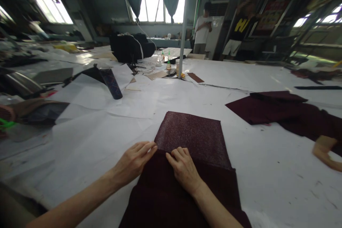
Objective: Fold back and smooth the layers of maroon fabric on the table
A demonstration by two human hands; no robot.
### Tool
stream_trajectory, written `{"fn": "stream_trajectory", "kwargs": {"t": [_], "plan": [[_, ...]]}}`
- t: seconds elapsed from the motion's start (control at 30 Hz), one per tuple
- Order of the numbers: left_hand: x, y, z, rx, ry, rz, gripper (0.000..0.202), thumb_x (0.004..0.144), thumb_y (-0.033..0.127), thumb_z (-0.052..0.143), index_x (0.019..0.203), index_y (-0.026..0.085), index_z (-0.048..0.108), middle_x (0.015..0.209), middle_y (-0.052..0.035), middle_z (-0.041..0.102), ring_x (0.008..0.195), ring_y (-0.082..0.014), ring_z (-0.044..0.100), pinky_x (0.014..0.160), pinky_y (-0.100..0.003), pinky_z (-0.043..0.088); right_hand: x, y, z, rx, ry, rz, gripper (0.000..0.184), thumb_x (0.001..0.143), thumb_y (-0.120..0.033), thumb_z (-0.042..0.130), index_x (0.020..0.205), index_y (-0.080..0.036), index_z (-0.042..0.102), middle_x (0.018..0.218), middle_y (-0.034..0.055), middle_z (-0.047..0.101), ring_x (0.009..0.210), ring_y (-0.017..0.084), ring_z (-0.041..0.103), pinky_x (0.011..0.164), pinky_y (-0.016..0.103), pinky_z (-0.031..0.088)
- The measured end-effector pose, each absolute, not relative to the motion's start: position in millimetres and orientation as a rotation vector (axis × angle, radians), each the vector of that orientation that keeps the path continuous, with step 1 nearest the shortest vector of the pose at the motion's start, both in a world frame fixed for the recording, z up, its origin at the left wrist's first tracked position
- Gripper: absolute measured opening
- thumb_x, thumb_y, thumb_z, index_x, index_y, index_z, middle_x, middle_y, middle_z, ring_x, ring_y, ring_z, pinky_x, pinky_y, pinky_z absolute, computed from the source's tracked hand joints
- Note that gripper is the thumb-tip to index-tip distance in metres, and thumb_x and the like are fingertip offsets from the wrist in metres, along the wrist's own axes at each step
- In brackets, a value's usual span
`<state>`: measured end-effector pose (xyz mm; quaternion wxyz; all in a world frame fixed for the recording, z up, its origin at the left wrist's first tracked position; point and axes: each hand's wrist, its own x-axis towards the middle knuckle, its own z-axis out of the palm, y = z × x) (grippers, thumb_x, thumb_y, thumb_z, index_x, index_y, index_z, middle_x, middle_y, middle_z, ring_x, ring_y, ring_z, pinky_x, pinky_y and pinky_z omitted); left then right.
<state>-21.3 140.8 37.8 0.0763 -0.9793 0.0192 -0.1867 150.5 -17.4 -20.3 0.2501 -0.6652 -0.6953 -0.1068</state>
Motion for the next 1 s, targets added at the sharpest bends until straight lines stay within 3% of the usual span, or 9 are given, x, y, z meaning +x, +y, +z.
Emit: {"fn": "stream_trajectory", "kwargs": {"t": [0.2,0.47,0.63,0.73,0.87,1.0], "plan": [[-4.2,117.2,19.9,-2.911,-0.021,-0.006,0.034,0.085,0.004,0.043,0.118,0.004,0.054,0.104,-0.0129,0.059,0.093,-0.0228,0.056,0.083,-0.033,0.053,152.9,-19.1,-19.9,-1.828,-1.872,-0.261,0.030,0.095,-0.013,0.042,0.121,-0.018,0.057,0.090,0.0078,0.054,0.087,0.020,0.043,0.079,0.037,0.035],[-7.5,118.4,21.5,-2.861,0.010,0.153,0.048,0.083,0.000,0.038,0.130,0.003,0.044,0.109,-0.0132,0.058,0.095,-0.0225,0.056,0.085,-0.033,0.052,168.9,-39.4,-22.7,-1.811,-1.799,-0.209,0.033,0.094,-0.010,0.042,0.121,-0.021,0.057,0.095,0.0074,0.052,0.088,0.020,0.043,0.080,0.037,0.034],[-2.9,113.4,26.8,-2.870,-0.003,0.206,0.057,0.084,0.001,0.037,0.140,0.009,0.031,0.104,-0.0112,0.057,0.092,-0.0220,0.057,0.079,-0.033,0.053,174.2,-51.9,-22.7,-1.829,-1.798,-0.216,0.032,0.094,-0.010,0.043,0.120,-0.021,0.058,0.091,0.0069,0.053,0.086,0.019,0.042,0.079,0.037,0.034],[3.2,109.6,33.3,-2.857,0.000,0.228,0.052,0.084,0.003,0.037,0.136,0.010,0.039,0.101,-0.0104,0.057,0.087,-0.0227,0.057,0.075,-0.035,0.053,176.6,-56.5,-21.6,-1.827,-1.806,-0.229,0.033,0.094,-0.009,0.043,0.121,-0.020,0.058,0.091,0.0068,0.053,0.086,0.019,0.042,0.078,0.036,0.034],[10.0,103.8,35.5,-2.845,0.038,0.189,0.043,0.084,0.004,0.039,0.126,0.008,0.049,0.105,-0.0113,0.056,0.092,-0.0233,0.055,0.081,-0.036,0.051,180.1,-62.0,-20.9,-1.833,-1.810,-0.237,0.033,0.093,-0.009,0.043,0.120,-0.019,0.058,0.091,0.0072,0.054,0.086,0.020,0.042,0.079,0.037,0.034],[12.2,95.3,27.3,-2.789,0.002,0.207,0.044,0.082,0.003,0.040,0.125,0.002,0.049,0.104,-0.0128,0.057,0.090,-0.0238,0.055,0.078,-0.036,0.051,184.1,-69.8,-20.9,-1.847,-1.809,-0.255,0.032,0.092,-0.008,0.044,0.119,-0.019,0.059,0.092,0.0073,0.055,0.086,0.020,0.043,0.080,0.037,0.034]]}}
